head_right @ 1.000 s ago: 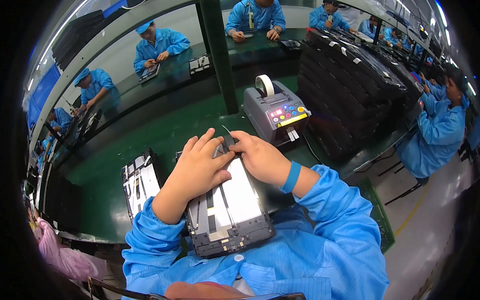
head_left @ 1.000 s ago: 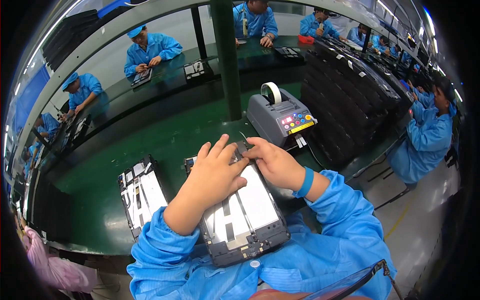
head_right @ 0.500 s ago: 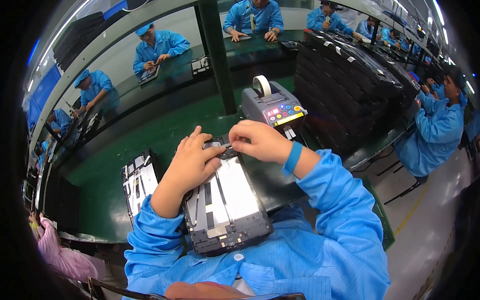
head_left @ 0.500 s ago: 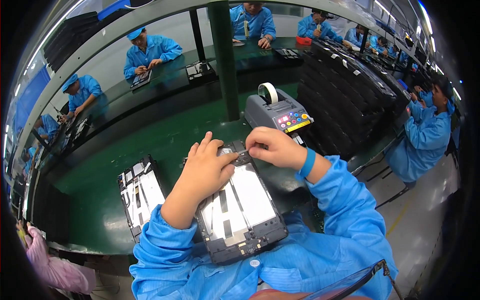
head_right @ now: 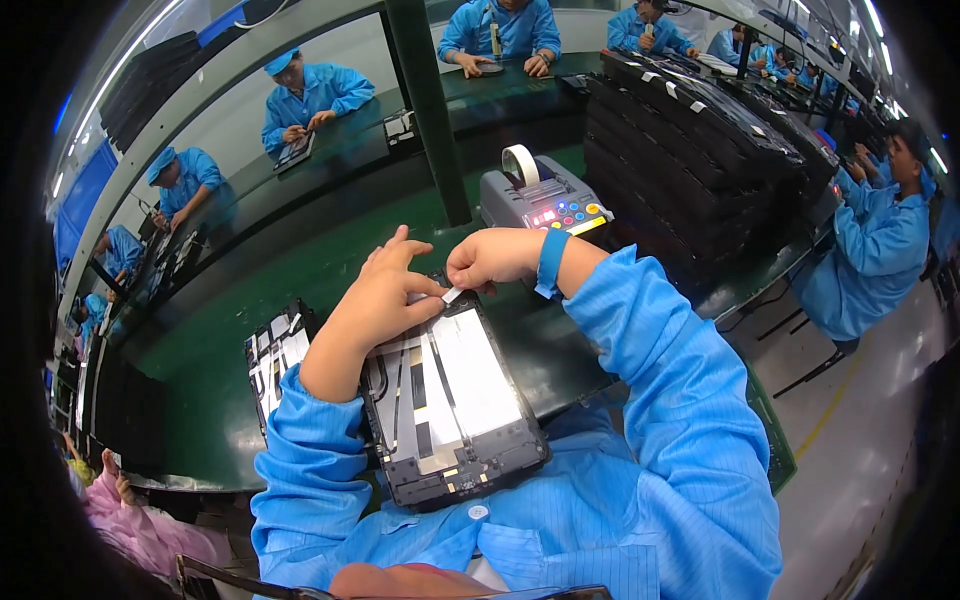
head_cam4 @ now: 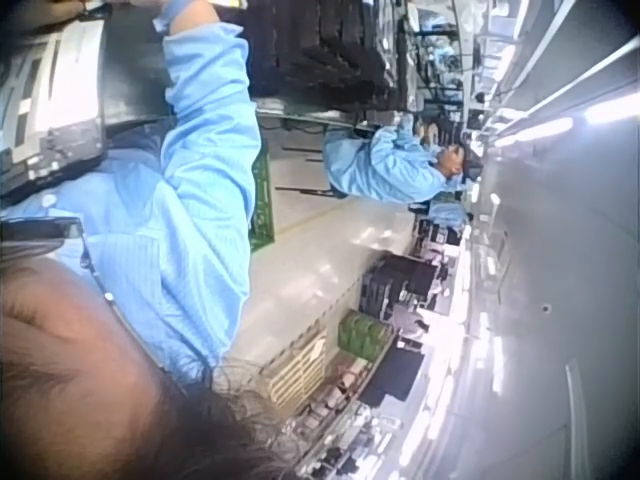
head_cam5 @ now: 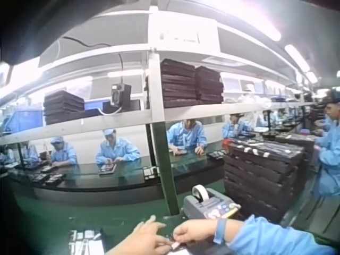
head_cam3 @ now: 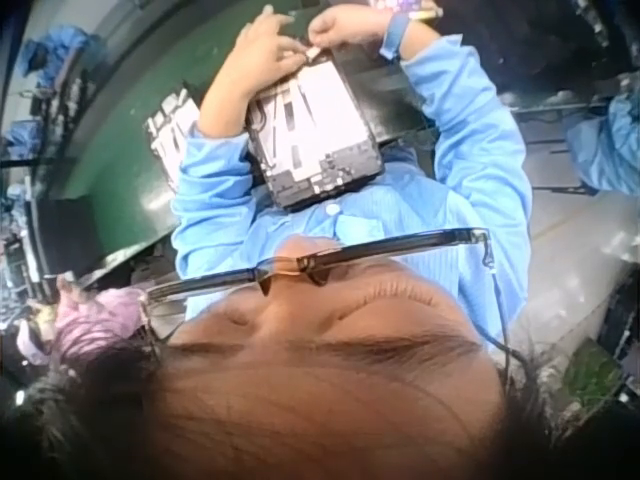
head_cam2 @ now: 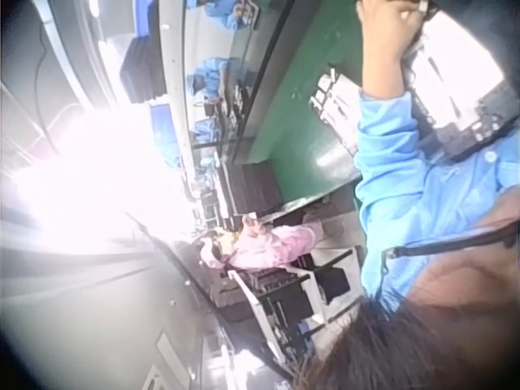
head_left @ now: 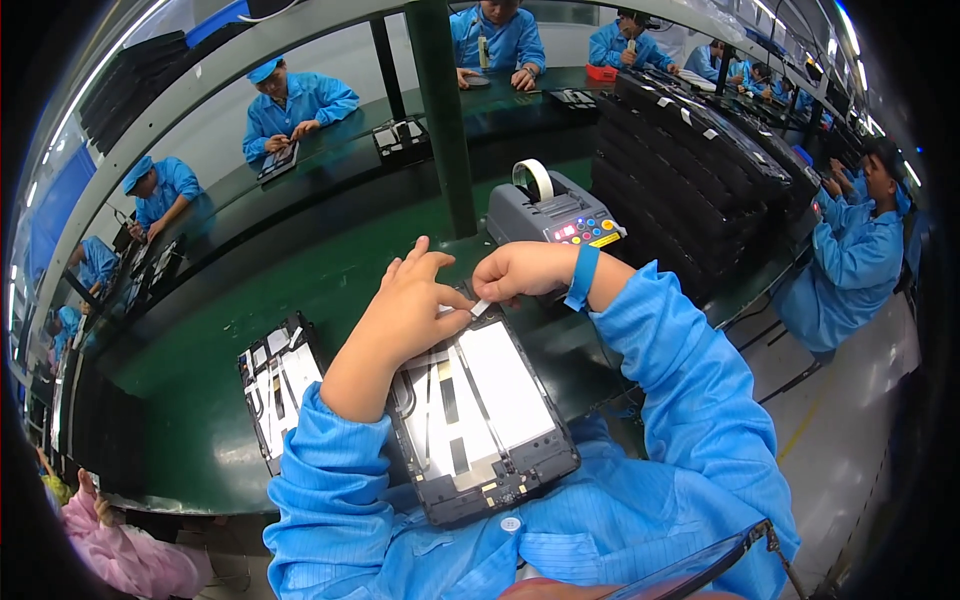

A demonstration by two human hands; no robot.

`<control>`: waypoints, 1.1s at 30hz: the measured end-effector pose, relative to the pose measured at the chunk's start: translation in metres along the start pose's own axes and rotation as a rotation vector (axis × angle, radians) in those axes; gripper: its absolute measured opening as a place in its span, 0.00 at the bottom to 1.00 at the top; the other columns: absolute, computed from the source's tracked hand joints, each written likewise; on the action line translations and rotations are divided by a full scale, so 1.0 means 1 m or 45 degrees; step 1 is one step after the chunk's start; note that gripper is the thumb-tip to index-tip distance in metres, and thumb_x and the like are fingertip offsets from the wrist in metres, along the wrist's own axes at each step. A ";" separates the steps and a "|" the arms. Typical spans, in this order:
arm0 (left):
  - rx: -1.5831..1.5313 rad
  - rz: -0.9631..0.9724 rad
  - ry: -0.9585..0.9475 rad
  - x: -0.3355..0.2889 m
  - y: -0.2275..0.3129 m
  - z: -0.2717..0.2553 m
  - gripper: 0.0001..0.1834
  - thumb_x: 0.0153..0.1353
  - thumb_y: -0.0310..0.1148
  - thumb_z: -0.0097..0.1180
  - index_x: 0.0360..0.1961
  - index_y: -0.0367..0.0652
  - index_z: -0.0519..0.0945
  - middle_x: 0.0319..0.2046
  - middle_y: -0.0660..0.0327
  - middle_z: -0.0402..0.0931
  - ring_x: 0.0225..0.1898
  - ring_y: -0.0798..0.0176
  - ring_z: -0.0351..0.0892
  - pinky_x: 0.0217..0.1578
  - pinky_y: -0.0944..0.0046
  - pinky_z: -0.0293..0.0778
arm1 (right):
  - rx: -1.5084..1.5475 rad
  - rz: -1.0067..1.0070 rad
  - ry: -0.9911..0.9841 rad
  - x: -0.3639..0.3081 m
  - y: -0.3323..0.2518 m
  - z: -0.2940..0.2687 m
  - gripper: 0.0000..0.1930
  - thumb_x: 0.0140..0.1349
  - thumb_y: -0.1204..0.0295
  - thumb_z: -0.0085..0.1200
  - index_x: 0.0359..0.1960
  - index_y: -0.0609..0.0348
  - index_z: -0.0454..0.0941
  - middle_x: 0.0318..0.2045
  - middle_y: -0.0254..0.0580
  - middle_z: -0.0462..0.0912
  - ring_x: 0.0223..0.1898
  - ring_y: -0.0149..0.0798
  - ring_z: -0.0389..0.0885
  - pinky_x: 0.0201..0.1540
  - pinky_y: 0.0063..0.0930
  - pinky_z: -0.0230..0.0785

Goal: The person assembles internal tablet components by applying adhesive tape to a tablet chassis with a tape dispenser, then connecting ribbon cables by hand.

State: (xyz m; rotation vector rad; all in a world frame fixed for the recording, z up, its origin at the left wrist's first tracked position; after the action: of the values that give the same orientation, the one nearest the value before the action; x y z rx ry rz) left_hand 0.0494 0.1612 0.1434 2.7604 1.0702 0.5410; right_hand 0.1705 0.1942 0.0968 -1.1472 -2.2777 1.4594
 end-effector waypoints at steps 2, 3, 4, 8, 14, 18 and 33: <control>-0.031 0.079 0.018 0.004 -0.003 0.002 0.07 0.45 0.33 0.64 0.29 0.51 0.86 0.52 0.53 0.70 0.65 0.43 0.54 0.62 0.47 0.54 | -0.054 -0.048 0.002 -0.002 -0.005 0.002 0.10 0.62 0.66 0.49 0.31 0.60 0.77 0.21 0.34 0.76 0.23 0.29 0.73 0.29 0.25 0.67; -0.061 0.153 0.036 0.006 -0.002 0.002 0.06 0.44 0.33 0.66 0.27 0.50 0.86 0.51 0.54 0.72 0.65 0.44 0.56 0.61 0.48 0.55 | -0.054 -0.047 -0.002 -0.001 -0.006 0.003 0.10 0.62 0.66 0.49 0.31 0.60 0.77 0.21 0.34 0.76 0.23 0.29 0.73 0.29 0.25 0.67; -0.063 0.150 0.036 0.007 -0.004 0.003 0.06 0.44 0.33 0.66 0.27 0.50 0.86 0.51 0.54 0.72 0.65 0.44 0.56 0.61 0.48 0.55 | -0.153 -0.038 0.020 0.000 -0.007 0.002 0.11 0.62 0.65 0.50 0.30 0.61 0.77 0.21 0.35 0.77 0.23 0.30 0.74 0.29 0.25 0.67; -0.072 0.201 0.053 0.012 -0.004 0.002 0.04 0.45 0.33 0.64 0.24 0.50 0.86 0.49 0.58 0.73 0.64 0.47 0.58 0.60 0.46 0.55 | -0.434 -0.015 0.043 0.001 -0.019 0.004 0.13 0.60 0.63 0.51 0.29 0.61 0.78 0.21 0.39 0.78 0.22 0.33 0.76 0.28 0.27 0.68; -0.132 0.218 0.044 0.017 -0.001 0.009 0.04 0.44 0.29 0.63 0.24 0.49 0.84 0.48 0.59 0.73 0.63 0.47 0.59 0.59 0.51 0.58 | -0.623 -0.031 0.214 0.000 -0.018 0.003 0.13 0.55 0.62 0.55 0.26 0.61 0.78 0.19 0.40 0.78 0.21 0.34 0.77 0.27 0.29 0.70; -0.318 0.181 0.025 0.017 0.000 0.011 0.07 0.42 0.25 0.63 0.25 0.48 0.83 0.48 0.59 0.71 0.64 0.47 0.58 0.59 0.53 0.59 | -0.454 0.076 0.270 -0.005 -0.011 0.005 0.13 0.52 0.63 0.59 0.24 0.62 0.78 0.18 0.41 0.77 0.20 0.35 0.78 0.26 0.28 0.70; 0.133 0.117 0.063 -0.036 0.028 -0.012 0.20 0.50 0.21 0.53 0.45 0.49 0.81 0.57 0.47 0.63 0.67 0.40 0.47 0.65 0.47 0.47 | 0.788 0.163 0.878 -0.053 0.043 0.029 0.10 0.62 0.66 0.52 0.33 0.59 0.66 0.24 0.33 0.73 0.23 0.28 0.71 0.26 0.23 0.67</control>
State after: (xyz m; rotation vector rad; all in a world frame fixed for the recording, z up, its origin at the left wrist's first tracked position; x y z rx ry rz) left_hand 0.0377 0.1159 0.1518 2.9137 1.0138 0.5844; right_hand 0.2120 0.1459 0.0584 -1.3162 -1.2044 1.3668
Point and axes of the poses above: each hand's wrist, its own x-axis towards the middle knuckle, its own z-axis out of the palm, y = z × x, the point moved 7 cm from there along x, towards the middle knuckle
